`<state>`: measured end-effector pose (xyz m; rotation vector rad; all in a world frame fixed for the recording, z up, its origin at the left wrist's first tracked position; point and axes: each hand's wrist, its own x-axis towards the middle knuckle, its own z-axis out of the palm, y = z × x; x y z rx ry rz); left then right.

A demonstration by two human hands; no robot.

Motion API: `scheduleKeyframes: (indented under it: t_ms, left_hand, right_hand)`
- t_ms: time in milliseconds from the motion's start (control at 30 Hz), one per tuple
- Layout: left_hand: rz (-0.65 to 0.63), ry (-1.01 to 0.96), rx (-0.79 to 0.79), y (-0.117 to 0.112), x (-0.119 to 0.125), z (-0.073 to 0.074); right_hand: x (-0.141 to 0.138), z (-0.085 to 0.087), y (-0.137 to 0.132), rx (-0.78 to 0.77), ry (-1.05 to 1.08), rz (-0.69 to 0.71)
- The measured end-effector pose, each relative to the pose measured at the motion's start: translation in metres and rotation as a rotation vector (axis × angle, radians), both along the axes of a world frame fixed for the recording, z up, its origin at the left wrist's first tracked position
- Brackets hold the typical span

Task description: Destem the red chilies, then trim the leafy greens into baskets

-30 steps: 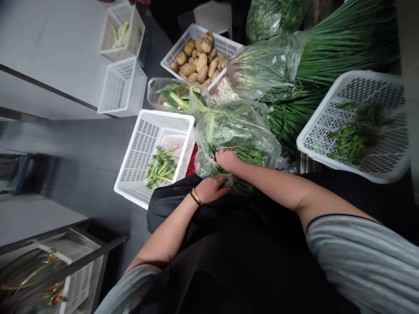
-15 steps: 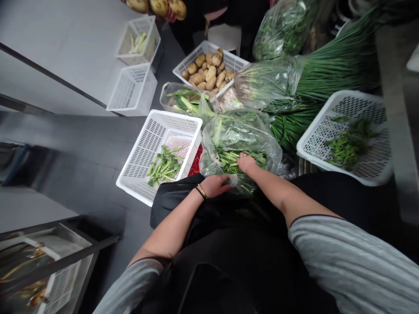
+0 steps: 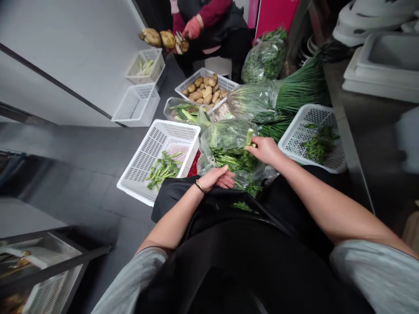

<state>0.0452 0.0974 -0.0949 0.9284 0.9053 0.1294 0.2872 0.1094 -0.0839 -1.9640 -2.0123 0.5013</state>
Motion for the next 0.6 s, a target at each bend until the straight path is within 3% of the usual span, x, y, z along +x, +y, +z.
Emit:
scheduleKeyframes:
  t_ms: [67,133,233,300,400,467,600]
  left_hand:
    - [0.058,-0.153,-0.222,-0.005,0.008,0.005]
    - [0.193,-0.281,-0.333,-0.010,0.014,0.007]
    - [0.453,-0.350,-0.318,-0.016,0.016,0.003]
    - [0.549,-0.331,-0.286,-0.019,0.013,0.000]
    - [0.622,-0.315,-0.218,-0.021,0.004,0.000]
    - [0.647,-0.314,-0.146,-0.020,0.000,0.005]
    - [0.529,-0.266,0.015,-0.026,0.002,0.018]
  right_hand:
    - [-0.024,0.010,-0.029,0.204,0.118,0.082]
    - [-0.052,0.007,-0.056,0.344,0.188,0.253]
    - [-0.085,-0.009,-0.085,0.458,0.184,0.470]
    - [-0.095,-0.013,-0.098,0.506,0.150,0.561]
    - [-0.091,0.000,-0.110,0.503,0.133,0.683]
    - [-0.081,0.018,-0.108,0.453,0.202,0.601]
    - [-0.069,0.039,-0.076,0.217,0.407,0.133]
